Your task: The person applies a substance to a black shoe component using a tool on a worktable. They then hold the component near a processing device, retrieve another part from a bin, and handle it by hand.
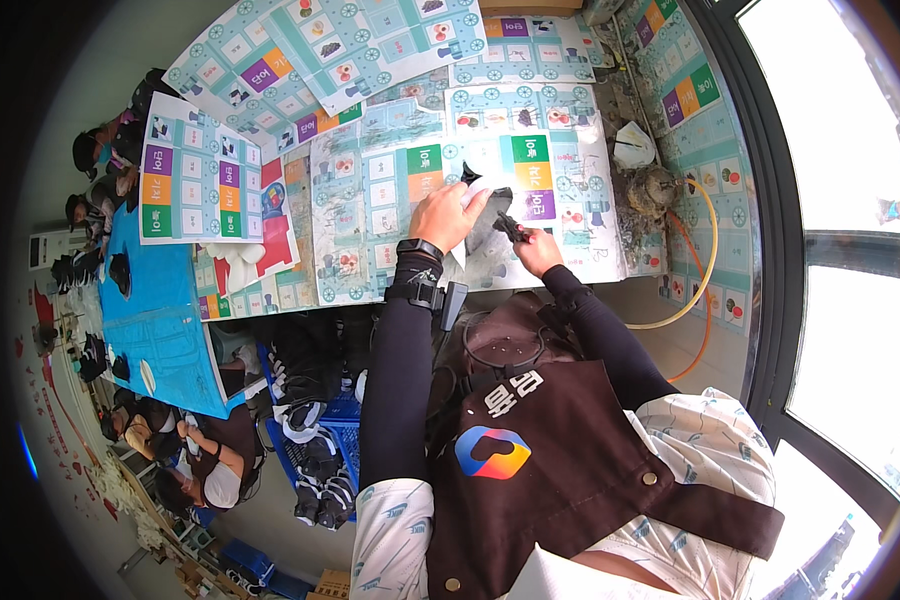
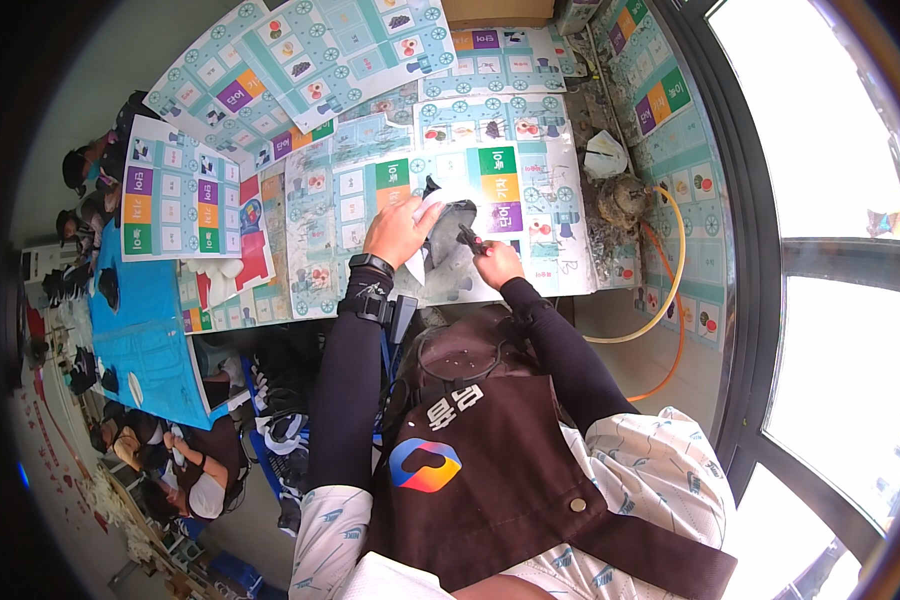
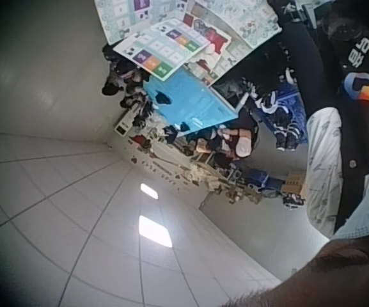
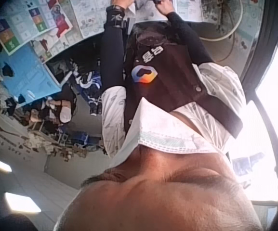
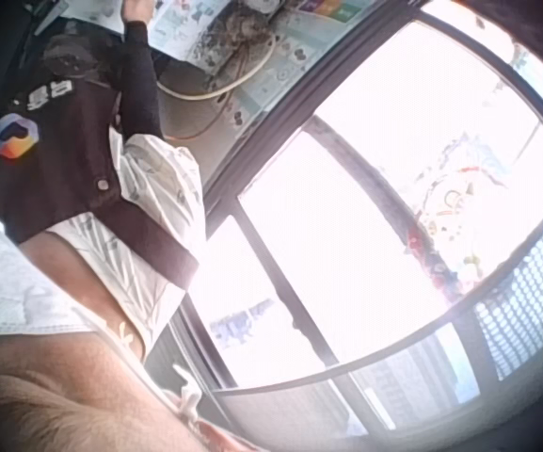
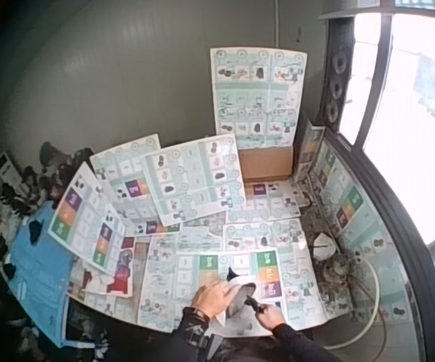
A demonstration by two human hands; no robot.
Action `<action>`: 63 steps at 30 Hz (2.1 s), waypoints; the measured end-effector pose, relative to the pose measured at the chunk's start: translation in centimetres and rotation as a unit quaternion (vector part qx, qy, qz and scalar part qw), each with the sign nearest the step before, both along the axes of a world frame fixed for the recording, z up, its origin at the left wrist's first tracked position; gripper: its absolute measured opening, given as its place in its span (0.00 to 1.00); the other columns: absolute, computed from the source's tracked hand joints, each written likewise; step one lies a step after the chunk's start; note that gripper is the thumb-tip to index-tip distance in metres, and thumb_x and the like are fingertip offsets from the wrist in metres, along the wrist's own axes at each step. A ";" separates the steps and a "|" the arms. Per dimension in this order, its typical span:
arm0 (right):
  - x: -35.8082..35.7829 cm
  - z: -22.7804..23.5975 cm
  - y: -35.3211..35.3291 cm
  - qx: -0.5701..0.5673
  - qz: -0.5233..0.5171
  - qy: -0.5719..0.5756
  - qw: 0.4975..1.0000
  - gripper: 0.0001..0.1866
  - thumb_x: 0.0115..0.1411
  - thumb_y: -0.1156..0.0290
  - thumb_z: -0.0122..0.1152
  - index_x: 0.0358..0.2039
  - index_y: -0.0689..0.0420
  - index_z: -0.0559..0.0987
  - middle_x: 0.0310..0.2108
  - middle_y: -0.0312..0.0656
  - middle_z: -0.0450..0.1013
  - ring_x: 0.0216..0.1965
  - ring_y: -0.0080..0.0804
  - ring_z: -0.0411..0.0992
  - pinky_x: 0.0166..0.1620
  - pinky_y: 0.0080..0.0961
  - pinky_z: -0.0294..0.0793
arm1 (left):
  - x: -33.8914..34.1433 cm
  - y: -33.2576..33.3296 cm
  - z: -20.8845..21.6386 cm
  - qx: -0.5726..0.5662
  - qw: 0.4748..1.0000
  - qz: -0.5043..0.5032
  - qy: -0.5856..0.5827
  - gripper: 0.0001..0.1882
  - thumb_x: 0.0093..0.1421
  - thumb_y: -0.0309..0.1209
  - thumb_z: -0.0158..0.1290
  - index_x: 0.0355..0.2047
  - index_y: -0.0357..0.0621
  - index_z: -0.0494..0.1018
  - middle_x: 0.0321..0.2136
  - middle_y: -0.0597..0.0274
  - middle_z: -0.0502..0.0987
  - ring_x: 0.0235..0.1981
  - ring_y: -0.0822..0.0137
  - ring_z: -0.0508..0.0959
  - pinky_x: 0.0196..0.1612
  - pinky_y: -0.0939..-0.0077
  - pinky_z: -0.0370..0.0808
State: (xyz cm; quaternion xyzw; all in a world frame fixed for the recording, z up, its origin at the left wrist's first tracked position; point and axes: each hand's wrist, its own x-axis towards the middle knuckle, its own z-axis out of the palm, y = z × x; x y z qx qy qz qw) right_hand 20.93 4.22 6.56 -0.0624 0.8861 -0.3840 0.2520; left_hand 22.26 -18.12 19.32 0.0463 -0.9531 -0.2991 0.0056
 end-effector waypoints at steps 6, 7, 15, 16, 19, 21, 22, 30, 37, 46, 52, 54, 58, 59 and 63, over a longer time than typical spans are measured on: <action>0.0 -0.1 0.1 0.005 0.003 0.005 1.000 0.16 0.56 0.63 0.57 0.39 0.61 0.84 0.37 0.65 0.78 0.43 0.66 0.77 0.51 0.54 0.76 | 0.0 0.1 0.0 -0.002 1.000 0.004 0.015 0.28 0.69 0.54 0.52 0.34 0.37 0.78 0.33 0.39 0.81 0.38 0.38 0.80 0.41 0.48 0.75; 0.0 -0.1 0.1 0.003 0.003 0.006 1.000 0.16 0.56 0.63 0.57 0.39 0.61 0.84 0.37 0.65 0.78 0.43 0.66 0.77 0.51 0.54 0.76 | 0.0 0.2 -0.1 -0.002 1.000 0.004 0.013 0.28 0.69 0.54 0.52 0.34 0.37 0.78 0.33 0.39 0.81 0.38 0.38 0.80 0.41 0.47 0.75; 0.2 0.3 0.1 0.002 0.012 0.005 1.000 0.17 0.57 0.62 0.57 0.38 0.61 0.84 0.36 0.65 0.78 0.42 0.66 0.77 0.50 0.54 0.75 | 0.1 0.2 -0.2 -0.003 1.000 0.008 0.014 0.28 0.69 0.54 0.51 0.35 0.37 0.78 0.33 0.40 0.81 0.38 0.38 0.80 0.42 0.48 0.76; 0.2 0.3 0.1 0.001 0.012 0.002 1.000 0.17 0.57 0.62 0.56 0.38 0.62 0.84 0.36 0.65 0.78 0.42 0.66 0.77 0.50 0.54 0.75 | 0.1 0.2 -0.3 -0.002 1.000 0.008 0.013 0.28 0.69 0.54 0.51 0.35 0.37 0.79 0.33 0.40 0.81 0.38 0.38 0.80 0.42 0.48 0.76; 0.2 0.5 0.1 -0.002 0.012 -0.004 1.000 0.17 0.57 0.62 0.56 0.38 0.62 0.84 0.36 0.65 0.79 0.42 0.66 0.77 0.50 0.53 0.75 | 0.2 0.3 -0.3 -0.005 1.000 0.009 0.015 0.27 0.69 0.54 0.51 0.35 0.38 0.79 0.34 0.40 0.81 0.39 0.38 0.80 0.42 0.48 0.76; 0.3 0.5 0.2 -0.003 0.014 -0.004 1.000 0.18 0.57 0.62 0.56 0.39 0.62 0.84 0.36 0.65 0.79 0.42 0.66 0.77 0.50 0.53 0.75 | 0.2 0.3 -0.3 -0.009 1.000 0.010 0.018 0.27 0.69 0.54 0.52 0.35 0.38 0.79 0.34 0.40 0.81 0.39 0.38 0.80 0.42 0.48 0.76; 0.3 0.5 0.2 -0.004 0.013 -0.003 1.000 0.18 0.58 0.62 0.56 0.39 0.62 0.84 0.36 0.65 0.79 0.42 0.66 0.77 0.50 0.53 0.75 | 0.2 0.3 -0.3 -0.008 1.000 0.009 0.013 0.27 0.69 0.54 0.52 0.35 0.37 0.79 0.34 0.40 0.81 0.39 0.39 0.80 0.42 0.48 0.76; 0.5 0.3 0.3 -0.009 0.004 -0.016 1.000 0.18 0.57 0.62 0.57 0.40 0.63 0.84 0.36 0.65 0.79 0.42 0.65 0.77 0.50 0.52 0.76 | 0.3 0.4 -0.3 -0.006 1.000 0.011 0.012 0.27 0.69 0.53 0.52 0.35 0.37 0.78 0.35 0.40 0.81 0.39 0.39 0.80 0.42 0.48 0.76; 0.5 0.6 0.2 -0.003 0.010 -0.011 1.000 0.18 0.57 0.62 0.57 0.39 0.62 0.84 0.36 0.65 0.79 0.42 0.65 0.77 0.50 0.52 0.76 | 0.5 0.5 -0.1 0.001 1.000 0.013 0.006 0.27 0.69 0.53 0.53 0.34 0.37 0.77 0.34 0.40 0.81 0.38 0.39 0.80 0.42 0.49 0.76; 0.5 0.7 0.1 0.000 0.015 -0.002 1.000 0.17 0.57 0.63 0.57 0.37 0.63 0.84 0.35 0.65 0.79 0.42 0.65 0.77 0.49 0.51 0.76 | 0.5 0.4 -0.3 0.000 1.000 0.009 0.010 0.27 0.69 0.53 0.53 0.34 0.37 0.77 0.34 0.40 0.81 0.39 0.39 0.80 0.43 0.49 0.75; 0.8 1.0 0.1 -0.017 0.026 0.014 0.999 0.16 0.58 0.63 0.58 0.36 0.63 0.84 0.35 0.65 0.78 0.41 0.66 0.77 0.47 0.53 0.76 | 0.5 0.4 -0.1 -0.001 1.000 0.005 0.005 0.27 0.69 0.53 0.52 0.34 0.37 0.77 0.33 0.40 0.81 0.39 0.39 0.80 0.43 0.49 0.75; 0.8 1.0 -0.1 -0.014 0.021 0.008 1.000 0.16 0.58 0.63 0.58 0.36 0.63 0.84 0.35 0.65 0.78 0.41 0.67 0.77 0.47 0.53 0.76 | 0.5 0.5 0.1 -0.002 1.000 0.006 0.003 0.27 0.69 0.54 0.52 0.34 0.37 0.77 0.33 0.40 0.81 0.39 0.38 0.80 0.43 0.48 0.75; 0.9 0.8 -0.1 -0.017 0.018 -0.001 1.000 0.16 0.58 0.63 0.58 0.35 0.64 0.84 0.34 0.66 0.78 0.41 0.67 0.77 0.47 0.53 0.76 | 0.5 0.4 0.3 -0.002 1.000 0.006 0.004 0.27 0.69 0.54 0.52 0.34 0.37 0.77 0.33 0.40 0.81 0.38 0.38 0.80 0.43 0.48 0.75; 0.9 0.8 -0.1 -0.017 0.018 -0.001 1.000 0.16 0.58 0.63 0.58 0.35 0.64 0.84 0.34 0.66 0.78 0.41 0.67 0.77 0.47 0.53 0.76 | 0.5 0.4 0.4 -0.001 1.000 0.006 0.002 0.27 0.69 0.54 0.52 0.34 0.37 0.77 0.34 0.40 0.81 0.38 0.38 0.80 0.43 0.48 0.75; 0.9 0.8 -0.1 -0.021 0.018 -0.018 0.999 0.16 0.58 0.63 0.57 0.35 0.64 0.84 0.34 0.65 0.78 0.40 0.67 0.77 0.48 0.53 0.76 | 0.5 0.4 0.3 0.003 1.000 0.009 0.010 0.27 0.69 0.54 0.52 0.34 0.37 0.77 0.34 0.40 0.81 0.38 0.38 0.80 0.43 0.48 0.75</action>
